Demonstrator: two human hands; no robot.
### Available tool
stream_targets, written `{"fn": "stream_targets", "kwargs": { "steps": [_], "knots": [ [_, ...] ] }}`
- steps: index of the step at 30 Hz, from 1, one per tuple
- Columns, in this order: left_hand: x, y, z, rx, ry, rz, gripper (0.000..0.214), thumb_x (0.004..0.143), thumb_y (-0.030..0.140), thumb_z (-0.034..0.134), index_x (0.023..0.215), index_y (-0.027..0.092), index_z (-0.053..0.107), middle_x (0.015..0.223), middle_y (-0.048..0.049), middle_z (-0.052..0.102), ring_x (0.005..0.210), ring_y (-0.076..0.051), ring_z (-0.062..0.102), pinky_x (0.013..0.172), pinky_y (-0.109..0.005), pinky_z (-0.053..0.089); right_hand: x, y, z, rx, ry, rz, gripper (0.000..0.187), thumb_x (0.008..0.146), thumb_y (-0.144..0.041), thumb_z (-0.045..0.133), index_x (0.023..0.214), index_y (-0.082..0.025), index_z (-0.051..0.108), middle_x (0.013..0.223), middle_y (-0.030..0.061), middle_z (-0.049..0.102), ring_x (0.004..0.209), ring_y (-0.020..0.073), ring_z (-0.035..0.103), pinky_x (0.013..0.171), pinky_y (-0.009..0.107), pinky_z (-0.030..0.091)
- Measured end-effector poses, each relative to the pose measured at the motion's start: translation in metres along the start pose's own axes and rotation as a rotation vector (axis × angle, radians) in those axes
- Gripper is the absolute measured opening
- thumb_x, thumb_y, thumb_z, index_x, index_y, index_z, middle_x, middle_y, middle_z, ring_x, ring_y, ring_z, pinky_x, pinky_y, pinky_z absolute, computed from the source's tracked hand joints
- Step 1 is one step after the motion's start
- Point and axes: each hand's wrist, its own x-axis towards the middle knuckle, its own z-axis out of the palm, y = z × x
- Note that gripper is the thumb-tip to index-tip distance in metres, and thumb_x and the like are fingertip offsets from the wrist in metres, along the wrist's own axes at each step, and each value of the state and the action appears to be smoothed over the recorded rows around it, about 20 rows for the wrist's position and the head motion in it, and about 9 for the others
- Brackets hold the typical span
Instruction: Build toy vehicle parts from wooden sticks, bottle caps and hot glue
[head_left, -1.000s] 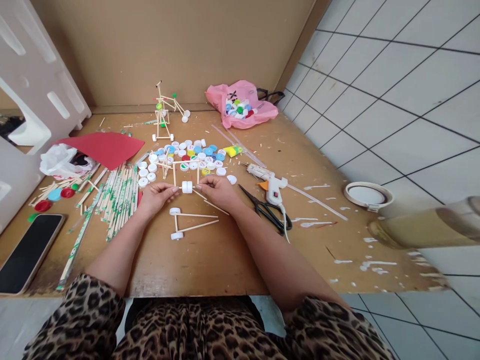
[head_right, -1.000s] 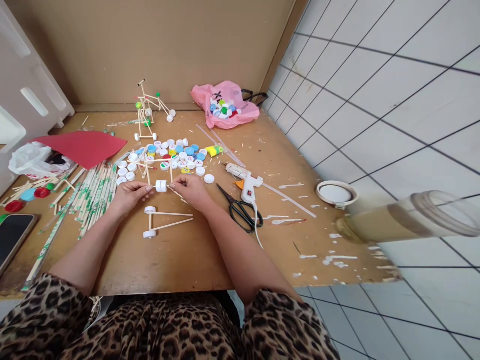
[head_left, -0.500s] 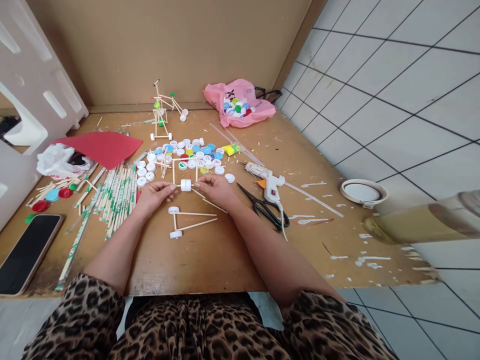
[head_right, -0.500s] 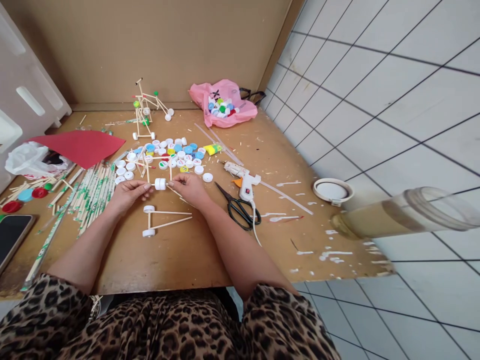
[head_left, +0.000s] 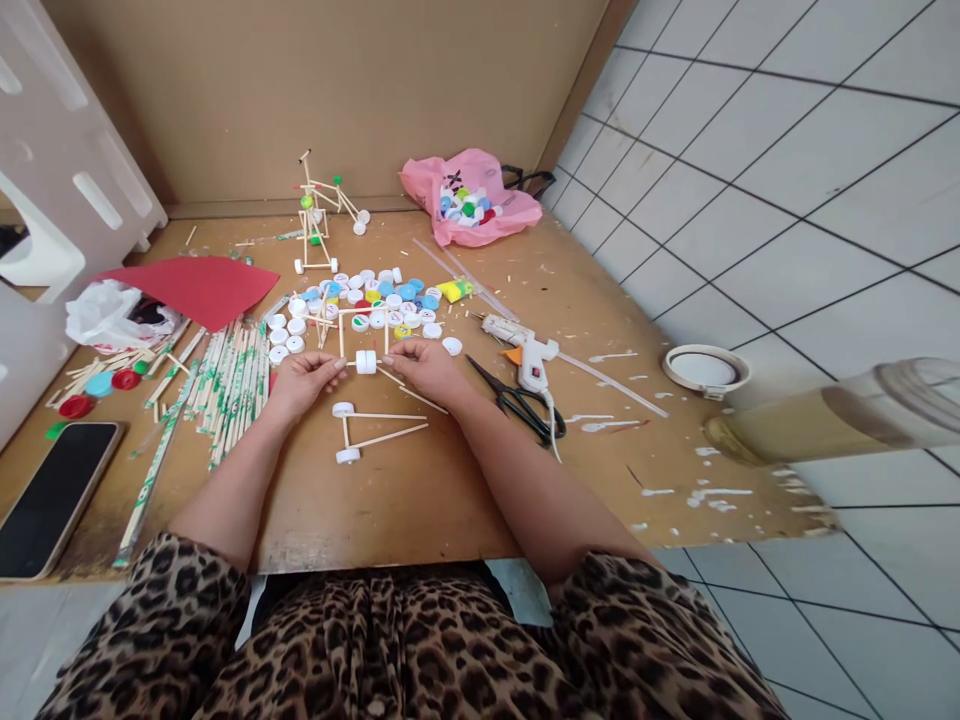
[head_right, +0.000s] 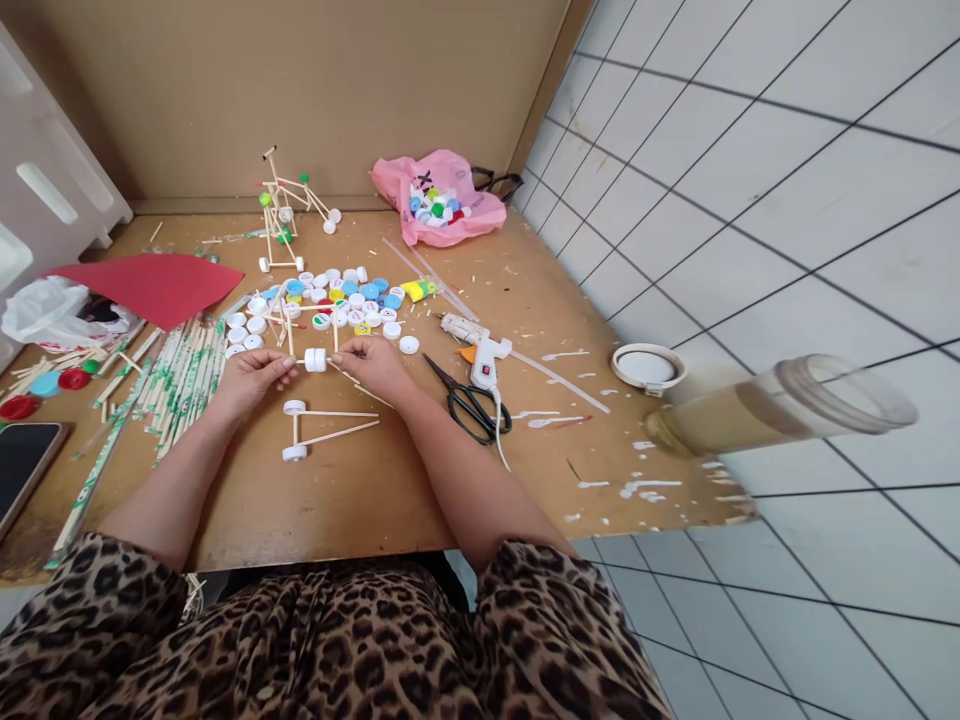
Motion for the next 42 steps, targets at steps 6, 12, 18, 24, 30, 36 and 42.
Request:
{"fn": "stream_targets", "kwargs": {
  "steps": [6,12,18,24,30,36,42],
  "knots": [
    [0.0,0.001,-0.002,0.013,-0.008,0.009,0.029,0.053,0.042,0.083,0.057,0.017,0.068,0.054,-0.0012,0.064,0.046,-0.009,0.048,0.049,-0.024,0.04,0.0,-0.002,0.001,0.013,-0.049,0.003,0.027,0.063,-0.045,0.065,0.061,-0.019,0.057,0.053,-0.006,0.047,0.055,0.0086,0.038,0.054,0.024,0.031],
    [-0.001,0.004,-0.004,0.003,-0.02,-0.022,0.033,0.05,0.043,0.085,0.059,0.016,0.068,0.055,-0.0018,0.066,0.049,-0.01,0.052,0.051,-0.024,0.042,0.0,-0.003,0.002,-0.038,-0.034,0.014,0.021,0.067,-0.036,0.066,0.06,-0.017,0.059,0.054,-0.0057,0.049,0.057,0.0088,0.041,0.057,0.024,0.033],
    [0.001,0.002,-0.008,-0.028,0.006,0.0,0.035,0.042,0.037,0.088,0.066,0.017,0.072,0.055,0.0005,0.065,0.049,-0.009,0.051,0.053,-0.024,0.044,0.002,-0.002,0.003,-0.076,-0.008,0.008,0.013,0.07,-0.027,0.063,0.062,-0.017,0.061,0.057,-0.0055,0.05,0.058,0.009,0.041,0.06,0.024,0.034],
    [0.001,0.002,-0.011,0.068,0.023,0.009,0.03,0.045,0.038,0.086,0.061,0.017,0.072,0.051,0.0011,0.063,0.047,-0.009,0.05,0.05,-0.023,0.041,0.0,-0.003,0.003,-0.153,-0.044,-0.059,0.019,0.074,-0.028,0.061,0.058,-0.016,0.061,0.06,-0.0036,0.053,0.061,0.0097,0.044,0.06,0.024,0.034],
    [0.002,0.005,-0.012,0.066,-0.003,-0.015,0.032,0.04,0.039,0.085,0.057,0.017,0.069,0.048,0.0005,0.063,0.045,-0.009,0.052,0.048,-0.021,0.042,0.003,0.003,-0.001,-0.182,0.073,-0.118,0.022,0.08,-0.03,0.057,0.068,-0.014,0.067,0.063,-0.0026,0.057,0.064,0.0114,0.048,0.064,0.025,0.038],
    [-0.001,0.01,-0.009,-0.014,0.04,0.012,0.038,0.036,0.041,0.088,0.056,0.017,0.067,0.047,0.0007,0.063,0.044,-0.01,0.054,0.046,-0.02,0.044,0.014,0.013,-0.004,0.01,0.211,-0.087,0.01,0.077,-0.022,0.059,0.08,-0.016,0.067,0.073,-0.0008,0.066,0.067,0.0116,0.057,0.07,0.026,0.047],
    [-0.005,0.02,-0.012,-0.089,-0.014,0.102,0.041,0.04,0.045,0.09,0.061,0.018,0.067,0.052,0.0017,0.065,0.044,-0.009,0.054,0.047,-0.02,0.046,0.009,0.006,-0.009,-0.11,0.143,-0.069,0.013,0.077,-0.015,0.056,0.083,-0.015,0.068,0.074,0.0001,0.067,0.069,0.0121,0.062,0.071,0.025,0.048]
  ]
}}
